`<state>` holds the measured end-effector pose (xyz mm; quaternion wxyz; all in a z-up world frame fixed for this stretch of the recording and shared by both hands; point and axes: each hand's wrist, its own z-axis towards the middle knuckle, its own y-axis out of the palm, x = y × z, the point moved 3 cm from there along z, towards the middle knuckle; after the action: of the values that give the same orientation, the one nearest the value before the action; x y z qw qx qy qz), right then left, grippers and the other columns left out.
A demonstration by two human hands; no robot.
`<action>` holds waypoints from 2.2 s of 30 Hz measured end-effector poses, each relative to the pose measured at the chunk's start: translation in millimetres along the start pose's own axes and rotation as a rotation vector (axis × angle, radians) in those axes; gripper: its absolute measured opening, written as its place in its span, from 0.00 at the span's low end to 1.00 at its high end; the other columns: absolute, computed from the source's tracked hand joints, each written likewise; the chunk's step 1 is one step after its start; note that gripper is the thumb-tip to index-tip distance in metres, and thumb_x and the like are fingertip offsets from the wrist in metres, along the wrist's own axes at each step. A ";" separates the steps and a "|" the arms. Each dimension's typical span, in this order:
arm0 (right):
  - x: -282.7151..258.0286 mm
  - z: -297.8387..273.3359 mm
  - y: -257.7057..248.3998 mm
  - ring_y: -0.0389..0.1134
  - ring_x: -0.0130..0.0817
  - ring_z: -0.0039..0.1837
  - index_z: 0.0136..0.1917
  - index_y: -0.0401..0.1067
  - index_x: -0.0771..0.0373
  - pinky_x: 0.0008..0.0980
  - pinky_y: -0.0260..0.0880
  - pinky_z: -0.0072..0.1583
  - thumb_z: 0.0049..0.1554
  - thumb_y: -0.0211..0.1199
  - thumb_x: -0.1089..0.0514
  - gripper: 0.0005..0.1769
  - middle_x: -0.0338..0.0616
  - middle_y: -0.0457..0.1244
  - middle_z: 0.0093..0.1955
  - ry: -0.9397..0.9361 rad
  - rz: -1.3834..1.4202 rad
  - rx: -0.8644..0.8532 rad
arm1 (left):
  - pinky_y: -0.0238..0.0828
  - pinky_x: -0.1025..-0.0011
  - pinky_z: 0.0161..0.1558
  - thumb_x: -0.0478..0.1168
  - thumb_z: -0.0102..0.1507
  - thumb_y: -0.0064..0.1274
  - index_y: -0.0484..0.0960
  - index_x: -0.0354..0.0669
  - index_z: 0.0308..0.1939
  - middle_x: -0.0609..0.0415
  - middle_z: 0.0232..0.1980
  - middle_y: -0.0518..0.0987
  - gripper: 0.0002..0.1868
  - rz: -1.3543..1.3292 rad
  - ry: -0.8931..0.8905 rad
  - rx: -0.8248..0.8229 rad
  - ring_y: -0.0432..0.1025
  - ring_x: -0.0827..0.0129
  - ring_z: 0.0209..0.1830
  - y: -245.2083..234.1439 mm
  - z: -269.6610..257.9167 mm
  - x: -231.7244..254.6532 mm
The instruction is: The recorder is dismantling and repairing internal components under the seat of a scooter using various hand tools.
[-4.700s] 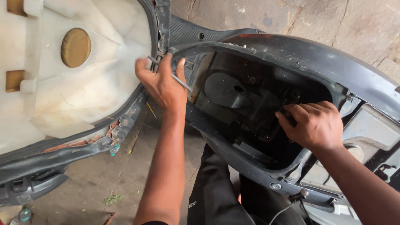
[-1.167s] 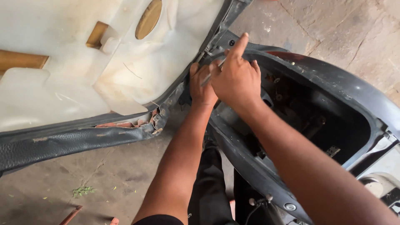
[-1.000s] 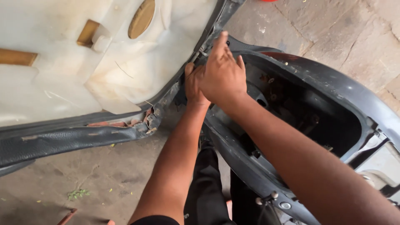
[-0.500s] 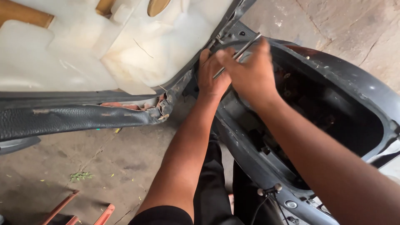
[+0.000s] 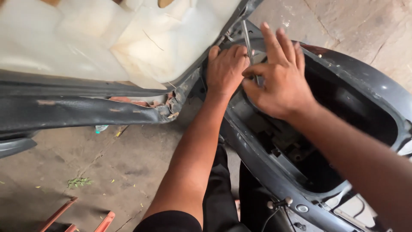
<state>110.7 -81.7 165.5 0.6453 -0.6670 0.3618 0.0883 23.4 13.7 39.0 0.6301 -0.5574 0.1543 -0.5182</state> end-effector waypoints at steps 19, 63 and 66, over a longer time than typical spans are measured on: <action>-23.3 26.8 -33.9 0.76 0.42 0.42 0.69 0.63 0.67 0.40 0.77 0.46 0.58 0.64 0.56 0.29 0.52 0.71 0.46 0.441 0.223 -0.057 | 0.61 0.61 0.43 0.44 0.55 0.57 0.74 0.47 0.43 0.57 0.33 0.83 0.15 -0.169 0.080 -0.009 0.78 0.65 0.32 -5.9 6.8 2.1; -16.7 22.9 -28.0 0.50 0.30 0.82 0.47 0.81 0.36 0.54 0.34 0.83 0.59 0.64 0.49 0.07 0.16 0.63 0.68 -0.514 -0.989 -0.363 | 0.63 0.56 0.50 0.37 0.59 0.56 0.76 0.53 0.37 0.55 0.35 0.82 0.05 -0.117 0.159 -0.010 0.77 0.53 0.40 4.4 -2.8 13.6; 1.8 17.8 -19.2 0.46 0.31 0.85 0.44 0.82 0.35 0.56 0.33 0.81 0.56 0.64 0.46 0.06 0.17 0.55 0.80 -0.514 -0.886 -0.321 | 0.67 0.55 0.47 0.34 0.62 0.51 0.77 0.34 0.54 0.40 0.46 0.82 0.16 -0.291 0.193 0.103 0.75 0.41 0.43 -33.1 14.7 51.1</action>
<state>129.6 -67.8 177.0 0.5786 -0.8028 -0.1419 0.0224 40.2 -15.3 92.0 0.5587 -0.4886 0.1049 -0.6619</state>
